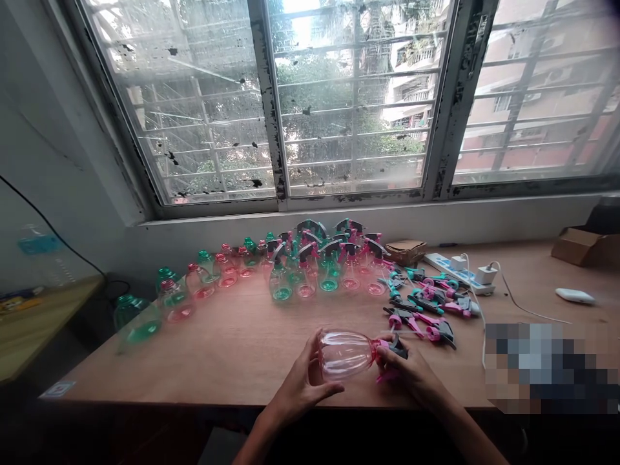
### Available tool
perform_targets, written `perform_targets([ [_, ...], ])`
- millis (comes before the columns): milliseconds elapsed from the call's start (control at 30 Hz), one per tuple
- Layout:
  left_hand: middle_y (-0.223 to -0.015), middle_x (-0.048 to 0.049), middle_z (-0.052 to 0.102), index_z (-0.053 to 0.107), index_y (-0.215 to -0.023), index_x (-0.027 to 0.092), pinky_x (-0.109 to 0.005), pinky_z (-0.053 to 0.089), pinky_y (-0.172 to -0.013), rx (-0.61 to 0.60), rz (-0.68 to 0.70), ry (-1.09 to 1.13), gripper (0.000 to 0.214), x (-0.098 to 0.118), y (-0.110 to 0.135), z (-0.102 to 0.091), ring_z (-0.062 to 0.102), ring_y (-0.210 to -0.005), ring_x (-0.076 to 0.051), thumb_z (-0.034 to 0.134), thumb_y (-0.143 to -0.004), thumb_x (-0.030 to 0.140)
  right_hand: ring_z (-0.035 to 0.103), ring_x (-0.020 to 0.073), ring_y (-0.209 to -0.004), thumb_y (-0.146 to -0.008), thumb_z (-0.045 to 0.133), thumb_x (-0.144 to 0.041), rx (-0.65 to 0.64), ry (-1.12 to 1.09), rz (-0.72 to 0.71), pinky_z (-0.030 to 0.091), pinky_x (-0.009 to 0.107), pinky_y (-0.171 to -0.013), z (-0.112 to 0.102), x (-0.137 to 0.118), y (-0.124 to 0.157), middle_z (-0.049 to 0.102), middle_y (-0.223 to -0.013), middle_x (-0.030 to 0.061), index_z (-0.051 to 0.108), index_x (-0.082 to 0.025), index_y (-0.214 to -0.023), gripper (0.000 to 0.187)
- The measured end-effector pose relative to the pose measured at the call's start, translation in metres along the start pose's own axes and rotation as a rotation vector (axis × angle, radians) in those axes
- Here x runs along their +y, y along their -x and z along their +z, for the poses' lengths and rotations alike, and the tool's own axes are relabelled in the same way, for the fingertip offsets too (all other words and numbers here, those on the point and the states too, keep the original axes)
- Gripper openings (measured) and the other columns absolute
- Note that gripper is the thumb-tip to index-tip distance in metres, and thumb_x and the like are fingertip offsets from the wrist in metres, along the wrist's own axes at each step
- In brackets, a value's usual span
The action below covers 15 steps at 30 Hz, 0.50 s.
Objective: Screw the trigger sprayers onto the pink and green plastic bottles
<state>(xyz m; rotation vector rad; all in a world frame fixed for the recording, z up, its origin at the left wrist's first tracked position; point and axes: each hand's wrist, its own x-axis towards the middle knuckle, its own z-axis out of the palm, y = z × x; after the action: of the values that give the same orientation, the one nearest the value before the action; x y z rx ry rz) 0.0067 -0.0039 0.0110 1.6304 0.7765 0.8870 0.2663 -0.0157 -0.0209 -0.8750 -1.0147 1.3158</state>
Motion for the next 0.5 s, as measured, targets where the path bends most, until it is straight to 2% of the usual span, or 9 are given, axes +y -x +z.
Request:
perform_targets([
  [67,-0.157,-0.0138,0.036,0.02,-0.155,0.032,-0.052,0.032,-0.117,0.009,0.02,-0.057,0.099,-0.0031,0.0001,-0.0016,0.045,-0.138,-0.033,0.081,-0.078,0.028,0.059,0.0145,-0.056,-0.075,0.084,-0.042,-0.006,-0.001,-0.01,0.052,0.025,-0.053,-0.0012,0.0017,-0.0013,0.067,-0.063,-0.0015,0.065,-0.018,-0.093,0.036],
  [133,-0.15,-0.0151,0.045,0.014,-0.157,0.032,-0.053,0.033,-0.116,0.006,0.028,-0.077,0.1,-0.0055,0.0003,-0.0026,0.049,-0.135,-0.033,0.078,-0.081,0.029,0.059,0.0141,-0.055,-0.076,0.084,-0.043,-0.014,0.016,-0.021,0.051,0.025,-0.053,-0.0025,0.0032,-0.0024,0.067,-0.063,-0.0012,0.065,-0.017,-0.091,0.035],
  [233,-0.143,-0.016,0.052,0.008,-0.157,0.03,-0.054,0.035,-0.114,-0.007,0.012,-0.042,0.111,-0.0067,0.0004,-0.0025,0.052,-0.132,-0.034,0.083,-0.076,0.029,0.06,0.0145,-0.054,-0.077,0.083,-0.043,-0.02,0.044,-0.024,0.051,0.026,-0.054,-0.0036,0.0042,-0.003,0.068,-0.063,-0.0006,0.065,-0.017,-0.093,0.035],
  [333,-0.15,-0.0165,0.045,0.011,-0.157,0.028,-0.054,0.033,-0.116,-0.006,0.002,-0.022,0.112,-0.0075,-0.0001,-0.0018,0.046,-0.137,-0.035,0.085,-0.073,0.03,0.06,0.0148,-0.054,-0.077,0.083,-0.043,-0.02,0.051,-0.017,0.052,0.027,-0.055,-0.0027,0.0034,-0.0021,0.068,-0.063,-0.001,0.064,-0.017,-0.094,0.036],
  [433,-0.16,-0.0141,0.031,0.019,-0.156,0.029,-0.053,0.027,-0.12,0.016,0.044,-0.097,0.105,-0.0094,-0.0007,-0.002,0.037,-0.144,-0.035,0.084,-0.074,0.028,0.059,0.0143,-0.055,-0.078,0.082,-0.044,-0.005,0.041,-0.008,0.052,0.027,-0.055,-0.0003,0.0013,-0.0003,0.067,-0.064,-0.0011,0.064,-0.017,-0.094,0.036],
  [500,-0.163,-0.0123,0.026,0.018,-0.156,0.03,-0.052,0.024,-0.121,0.027,0.07,-0.126,0.101,-0.0098,-0.0003,-0.0023,0.033,-0.146,-0.034,0.081,-0.077,0.027,0.059,0.0141,-0.055,-0.077,0.083,-0.044,-0.005,0.041,-0.001,0.052,0.026,-0.054,0.0011,0.0001,0.0009,0.068,-0.063,-0.001,0.064,-0.017,-0.094,0.037],
])
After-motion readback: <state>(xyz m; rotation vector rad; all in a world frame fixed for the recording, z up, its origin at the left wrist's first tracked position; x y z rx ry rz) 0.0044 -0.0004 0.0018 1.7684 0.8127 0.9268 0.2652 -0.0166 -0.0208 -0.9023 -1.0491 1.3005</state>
